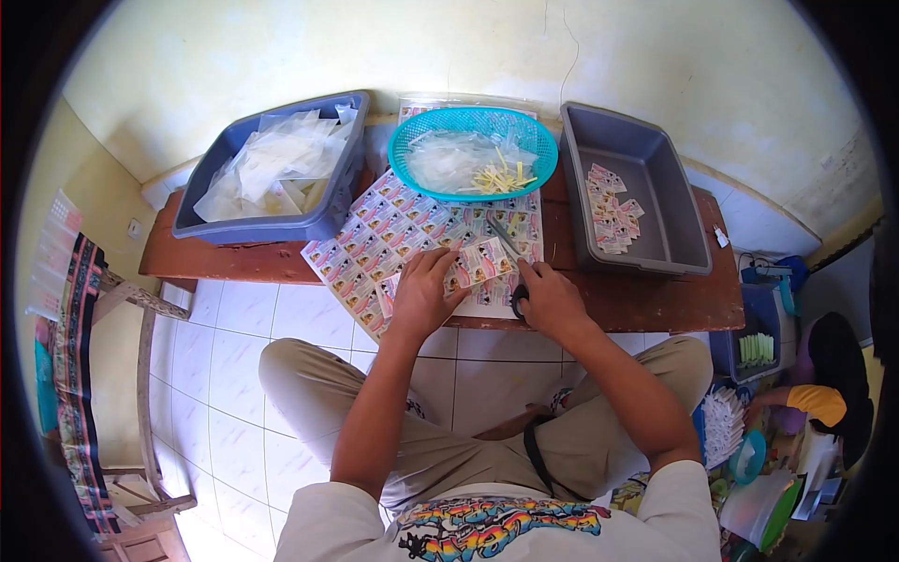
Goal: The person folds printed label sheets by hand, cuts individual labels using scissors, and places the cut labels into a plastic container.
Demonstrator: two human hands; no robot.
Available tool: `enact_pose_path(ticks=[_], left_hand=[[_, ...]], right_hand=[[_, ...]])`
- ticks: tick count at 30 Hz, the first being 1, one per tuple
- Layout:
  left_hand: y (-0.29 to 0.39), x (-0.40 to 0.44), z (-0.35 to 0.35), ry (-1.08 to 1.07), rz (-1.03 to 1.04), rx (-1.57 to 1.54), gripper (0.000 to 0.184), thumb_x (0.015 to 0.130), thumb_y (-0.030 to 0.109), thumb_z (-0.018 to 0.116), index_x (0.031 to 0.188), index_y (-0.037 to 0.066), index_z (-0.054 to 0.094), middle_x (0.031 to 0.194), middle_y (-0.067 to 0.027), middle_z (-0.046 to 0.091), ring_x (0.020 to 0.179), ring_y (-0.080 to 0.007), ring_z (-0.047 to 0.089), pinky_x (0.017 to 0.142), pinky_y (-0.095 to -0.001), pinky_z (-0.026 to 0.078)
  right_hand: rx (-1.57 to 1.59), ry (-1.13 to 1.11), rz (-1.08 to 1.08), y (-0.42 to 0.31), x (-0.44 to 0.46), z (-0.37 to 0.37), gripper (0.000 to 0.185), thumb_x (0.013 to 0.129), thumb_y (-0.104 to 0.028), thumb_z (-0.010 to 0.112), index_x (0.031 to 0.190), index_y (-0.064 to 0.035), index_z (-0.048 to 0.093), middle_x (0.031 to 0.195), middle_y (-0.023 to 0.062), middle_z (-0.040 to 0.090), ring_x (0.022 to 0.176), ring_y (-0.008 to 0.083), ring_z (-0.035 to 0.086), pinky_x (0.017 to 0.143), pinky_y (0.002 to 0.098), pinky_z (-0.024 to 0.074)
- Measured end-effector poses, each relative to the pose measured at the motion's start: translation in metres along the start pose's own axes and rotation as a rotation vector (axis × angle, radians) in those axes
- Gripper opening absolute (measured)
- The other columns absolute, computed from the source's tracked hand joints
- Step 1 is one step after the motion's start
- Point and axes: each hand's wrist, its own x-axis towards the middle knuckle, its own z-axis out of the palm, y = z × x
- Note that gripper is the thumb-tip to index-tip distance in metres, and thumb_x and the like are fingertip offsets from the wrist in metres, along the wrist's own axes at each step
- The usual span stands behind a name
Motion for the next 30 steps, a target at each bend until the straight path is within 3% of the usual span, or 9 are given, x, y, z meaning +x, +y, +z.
enact_pose_path(ticks=[8,10,14,19,22,30], left_hand=[[-0.004,0.002,-0.005,0.021,-0.02,-0.003,0.068,0.077,0.018,0.091,0.137,0.004,0.065,0.136,-0.015,0.066,0.128,-0.0374,0.061,0.113,-0.0493,0.046],[-0.005,0.006,-0.008,0.061,-0.009,0.004,0.067,0.075,0.016,0.091,0.136,0.002,0.066,0.136,-0.0173,0.067,0.126,-0.039,0.062,0.112,-0.0494,0.048],[-0.007,0.012,-0.015,0.09,-0.01,0.011,0.066,0.075,0.016,0.091,0.135,0.001,0.067,0.136,-0.0176,0.067,0.126,-0.0391,0.062,0.112,-0.0491,0.048],[-0.009,0.016,-0.017,0.158,-0.005,0.037,0.065,0.076,0.016,0.091,0.134,0.002,0.067,0.137,-0.0173,0.067,0.126,-0.0396,0.062,0.111,-0.0497,0.048],[-0.008,0.017,-0.015,0.178,0.002,0.057,0.063,0.076,0.017,0.09,0.133,0.003,0.067,0.136,-0.0162,0.066,0.125,-0.0386,0.061,0.112,-0.0494,0.047],[0.002,0.023,-0.013,0.208,0.037,0.051,0.062,0.075,0.016,0.091,0.131,0.003,0.068,0.137,-0.0171,0.065,0.126,-0.0389,0.061,0.11,-0.0494,0.048]], right_hand=[[0.203,-0.082,0.033,0.006,-0.007,-0.026,0.068,0.079,-0.016,0.078,0.143,-0.0025,0.062,0.125,0.0239,0.065,0.108,0.0436,0.069,0.098,0.05,0.0568],[0.259,0.034,-0.052,0.014,-0.011,-0.022,0.068,0.078,-0.016,0.079,0.143,-0.0032,0.064,0.121,0.0225,0.066,0.103,0.0407,0.07,0.093,0.0471,0.058],[0.379,-0.017,-0.041,0.014,-0.023,-0.04,0.074,0.077,-0.018,0.078,0.147,-0.002,0.06,0.118,0.0239,0.066,0.102,0.0378,0.069,0.093,0.0458,0.0563],[0.588,-0.052,0.038,0.004,-0.038,-0.054,0.087,0.078,-0.027,0.091,0.155,-0.0071,0.056,0.111,0.0156,0.065,0.086,0.0218,0.068,0.083,0.0354,0.0569],[0.652,-0.027,0.005,0.004,-0.042,-0.053,0.092,0.078,-0.034,0.094,0.157,-0.0097,0.054,0.11,0.0123,0.064,0.083,0.0176,0.066,0.078,0.0325,0.0561],[0.853,-0.155,0.004,-0.005,-0.043,-0.046,0.089,0.086,-0.035,0.09,0.161,-0.0125,0.049,0.111,0.0108,0.06,0.088,0.0173,0.067,0.08,0.0322,0.0563]])
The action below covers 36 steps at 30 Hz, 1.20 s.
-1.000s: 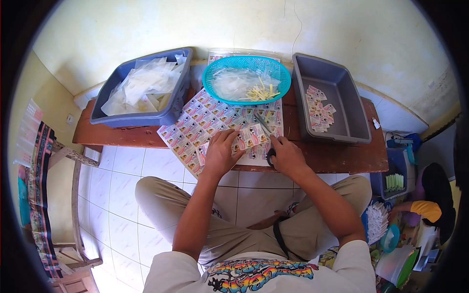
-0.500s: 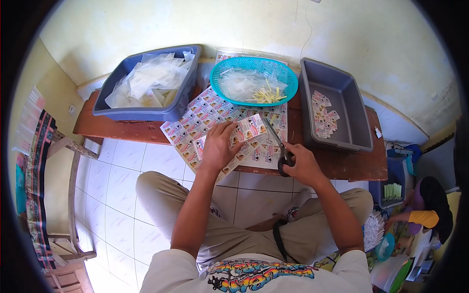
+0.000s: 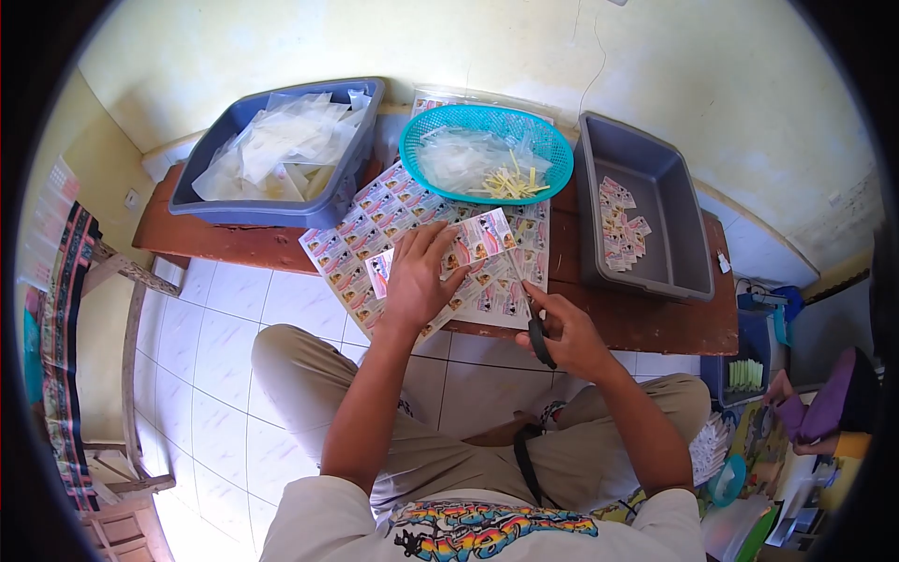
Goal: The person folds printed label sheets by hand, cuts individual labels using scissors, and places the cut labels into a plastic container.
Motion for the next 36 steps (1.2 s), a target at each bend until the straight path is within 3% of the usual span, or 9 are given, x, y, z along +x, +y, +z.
enact_pose_path(ticks=[5,7,11,13,22,36], left_hand=[[0.005,0.002,0.001,0.016,0.022,-0.014,0.062,0.075,0.015,0.092,0.131,0.003,0.068,0.138,-0.0177,0.065,0.126,-0.0398,0.061,0.109,-0.0502,0.048],[0.006,0.002,0.001,0.014,0.039,-0.032,0.061,0.076,0.016,0.092,0.131,0.003,0.069,0.139,-0.0177,0.065,0.126,-0.0395,0.061,0.109,-0.0502,0.048],[0.007,0.002,0.001,0.01,0.022,-0.05,0.061,0.076,0.016,0.092,0.131,0.003,0.069,0.139,-0.0177,0.064,0.126,-0.0394,0.06,0.109,-0.0502,0.048],[0.008,0.002,0.0,0.003,0.014,-0.053,0.059,0.076,0.017,0.091,0.129,0.003,0.07,0.141,-0.0166,0.064,0.13,-0.0383,0.059,0.112,-0.0498,0.046],[0.012,0.004,-0.003,-0.01,0.021,-0.065,0.059,0.075,0.015,0.092,0.129,0.004,0.07,0.142,-0.0161,0.063,0.131,-0.0379,0.059,0.111,-0.0515,0.046],[0.01,0.001,0.001,-0.022,0.03,-0.079,0.061,0.074,0.015,0.093,0.129,0.004,0.07,0.143,-0.0143,0.063,0.131,-0.038,0.059,0.112,-0.0512,0.047]], right_hand=[[0.056,-0.045,-0.009,0.001,0.008,0.004,0.086,0.089,-0.034,0.088,0.162,-0.0121,0.047,0.114,0.012,0.06,0.092,0.0188,0.069,0.081,0.0324,0.0573],[0.068,-0.089,0.013,0.0,0.011,0.005,0.082,0.094,-0.012,0.082,0.164,-0.0096,0.042,0.133,0.0076,0.056,0.095,0.0111,0.065,0.075,0.0286,0.0614],[0.126,-0.113,0.042,-0.01,0.015,0.006,0.08,0.094,-0.01,0.081,0.164,-0.009,0.042,0.138,0.0091,0.056,0.096,0.0124,0.066,0.076,0.0295,0.0623],[0.21,-0.081,0.001,-0.009,0.017,0.009,0.083,0.092,-0.02,0.086,0.163,-0.0086,0.044,0.123,0.0113,0.06,0.095,0.0156,0.069,0.07,0.0301,0.0604],[0.234,-0.081,0.011,-0.011,0.021,0.01,0.083,0.093,-0.02,0.085,0.164,-0.0094,0.043,0.134,0.0132,0.06,0.097,0.0156,0.069,0.074,0.0296,0.0608],[0.244,-0.064,-0.022,-0.011,0.021,0.011,0.081,0.094,-0.018,0.084,0.163,-0.008,0.044,0.13,0.0129,0.06,0.097,0.0155,0.069,0.075,0.0293,0.061]])
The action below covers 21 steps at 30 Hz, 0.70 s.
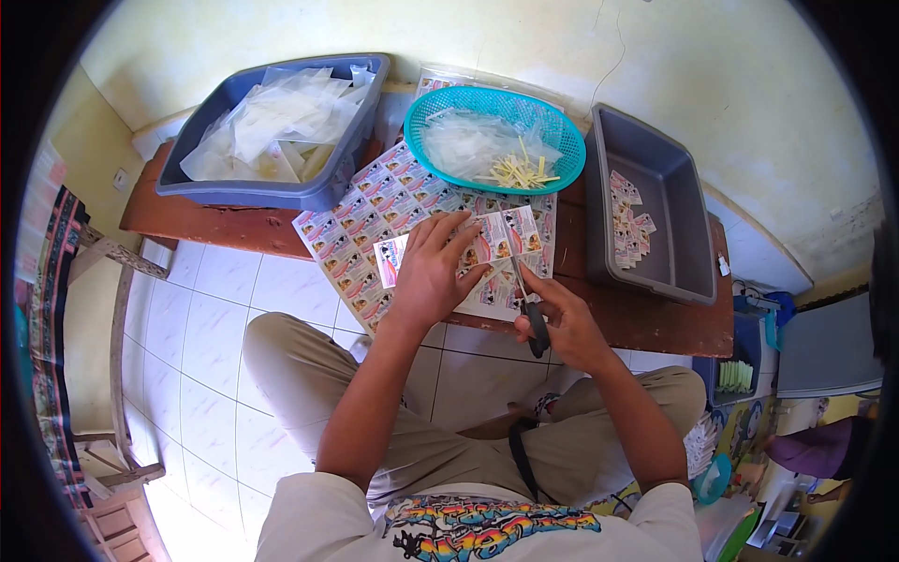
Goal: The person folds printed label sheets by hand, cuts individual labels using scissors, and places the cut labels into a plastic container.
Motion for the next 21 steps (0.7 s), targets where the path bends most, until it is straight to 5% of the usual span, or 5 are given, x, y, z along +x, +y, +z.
enact_pose_path(ticks=[21], left_hand=[[0.0016,-0.0014,-0.0019,0.003,0.01,0.006,0.059,0.075,0.016,0.092,0.128,0.003,0.071,0.141,-0.0152,0.064,0.13,-0.0376,0.059,0.11,-0.0499,0.048]], right_hand=[[-0.009,-0.011,0.028,-0.0018,-0.0016,0.0012,0.082,0.095,-0.021,0.084,0.164,-0.0092,0.043,0.134,0.0122,0.059,0.096,0.0146,0.068,0.074,0.0293,0.0613]])
